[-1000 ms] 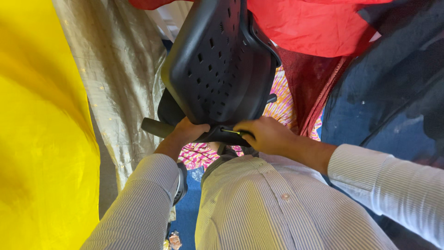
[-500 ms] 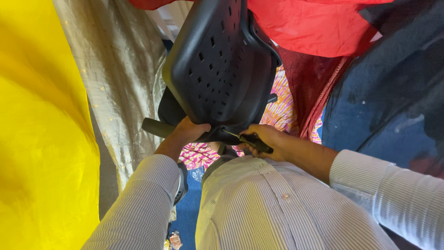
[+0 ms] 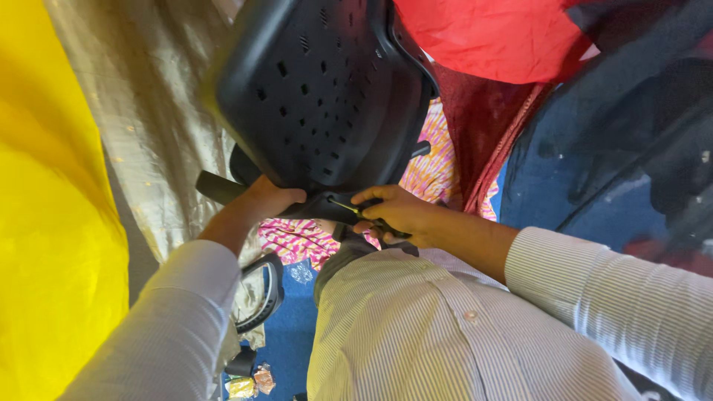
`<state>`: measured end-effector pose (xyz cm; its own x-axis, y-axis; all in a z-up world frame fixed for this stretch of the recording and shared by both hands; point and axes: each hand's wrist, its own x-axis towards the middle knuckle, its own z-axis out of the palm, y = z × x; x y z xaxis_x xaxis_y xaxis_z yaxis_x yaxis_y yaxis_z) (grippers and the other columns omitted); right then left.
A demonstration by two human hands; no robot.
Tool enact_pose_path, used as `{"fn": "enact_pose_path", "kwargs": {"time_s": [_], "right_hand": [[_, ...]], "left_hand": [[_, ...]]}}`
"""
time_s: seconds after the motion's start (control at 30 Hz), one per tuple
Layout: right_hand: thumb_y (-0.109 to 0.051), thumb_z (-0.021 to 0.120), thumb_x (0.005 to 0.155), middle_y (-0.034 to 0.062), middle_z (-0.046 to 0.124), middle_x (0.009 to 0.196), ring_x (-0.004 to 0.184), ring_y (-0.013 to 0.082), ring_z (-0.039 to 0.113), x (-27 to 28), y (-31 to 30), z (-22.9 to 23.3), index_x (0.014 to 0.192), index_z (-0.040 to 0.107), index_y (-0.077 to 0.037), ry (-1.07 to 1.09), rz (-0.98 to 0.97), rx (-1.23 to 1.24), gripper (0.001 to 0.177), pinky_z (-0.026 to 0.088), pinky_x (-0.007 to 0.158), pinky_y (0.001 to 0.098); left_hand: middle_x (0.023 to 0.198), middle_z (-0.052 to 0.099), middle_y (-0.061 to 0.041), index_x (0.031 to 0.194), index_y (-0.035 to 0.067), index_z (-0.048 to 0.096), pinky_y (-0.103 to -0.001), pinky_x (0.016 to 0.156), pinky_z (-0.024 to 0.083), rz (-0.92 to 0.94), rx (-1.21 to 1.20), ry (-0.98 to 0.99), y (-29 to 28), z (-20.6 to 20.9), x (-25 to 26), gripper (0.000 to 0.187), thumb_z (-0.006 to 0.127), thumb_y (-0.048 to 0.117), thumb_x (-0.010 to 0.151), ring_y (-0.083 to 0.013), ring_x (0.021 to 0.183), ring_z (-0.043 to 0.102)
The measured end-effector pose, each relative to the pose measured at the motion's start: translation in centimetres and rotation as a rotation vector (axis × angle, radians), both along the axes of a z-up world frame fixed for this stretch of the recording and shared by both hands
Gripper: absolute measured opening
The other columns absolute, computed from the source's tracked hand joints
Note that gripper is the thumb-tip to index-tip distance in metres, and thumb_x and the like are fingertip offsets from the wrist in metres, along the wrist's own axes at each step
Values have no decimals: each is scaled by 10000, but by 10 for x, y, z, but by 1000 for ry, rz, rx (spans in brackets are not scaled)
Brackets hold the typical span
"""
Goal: The person uses a screwdriver to tighten screws on the underside of a black plastic chair seat, securing it to the chair frame. The person holds the chair steady with one hand while turning the screwdriver with the other.
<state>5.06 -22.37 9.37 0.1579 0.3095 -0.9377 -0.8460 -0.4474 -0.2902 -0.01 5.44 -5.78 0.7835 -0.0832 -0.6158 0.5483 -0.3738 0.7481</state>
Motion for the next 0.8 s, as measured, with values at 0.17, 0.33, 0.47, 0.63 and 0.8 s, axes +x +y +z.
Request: {"fn": "enact_pose_path", "kwargs": {"time_s": [0.17, 0.33, 0.47, 0.63, 0.8], "right_hand": [[-57, 581, 954, 161, 758, 934, 601, 129, 624, -11, 7, -5, 1404, 550, -92, 9, -83, -13, 453, 444, 440, 240], [-29, 733, 855, 123, 753, 884, 598, 132, 636, -21, 1, -8, 1346, 628, -66, -128, -50, -96, 504, 445, 441, 260], [-48, 768, 830, 98, 746, 875, 603, 126, 642, -26, -6, -13, 1288, 678, -55, -149, -45, -145, 467, 465, 457, 273], [-185, 641, 918, 98, 758, 943, 623, 152, 629, -17, -11, -15, 1283, 665, 0, 85, -215, -125, 409, 495, 523, 268], [33, 532, 906, 207, 709, 1181, 725, 177, 644, -23, -19, -2, 1418, 571, -35, 153, -422, 140, 518, 576, 678, 260]], "left_hand": [[1069, 757, -158, 1177, -16, 692, -369, 886, 555, -15, -1, 63, 3, 3, -2, 520, 782, 186, 706, -262, 999, 712], [1081, 767, -165, 1169, -4, 715, -370, 912, 546, -35, 22, 64, -6, 18, -4, 499, 767, 220, 726, -277, 1017, 717], [1125, 740, -169, 1227, 39, 685, -377, 968, 514, -31, 149, 153, -12, 32, -3, 569, 788, 287, 726, -310, 1086, 690], [1198, 722, -174, 1324, 84, 624, -374, 1013, 502, 42, 166, 120, -23, 38, -5, 707, 826, 304, 683, -322, 1150, 680], [1190, 731, -166, 1276, 75, 659, -398, 1014, 503, 64, 267, -7, -39, 44, -13, 777, 905, 458, 645, -329, 1153, 682]]}}
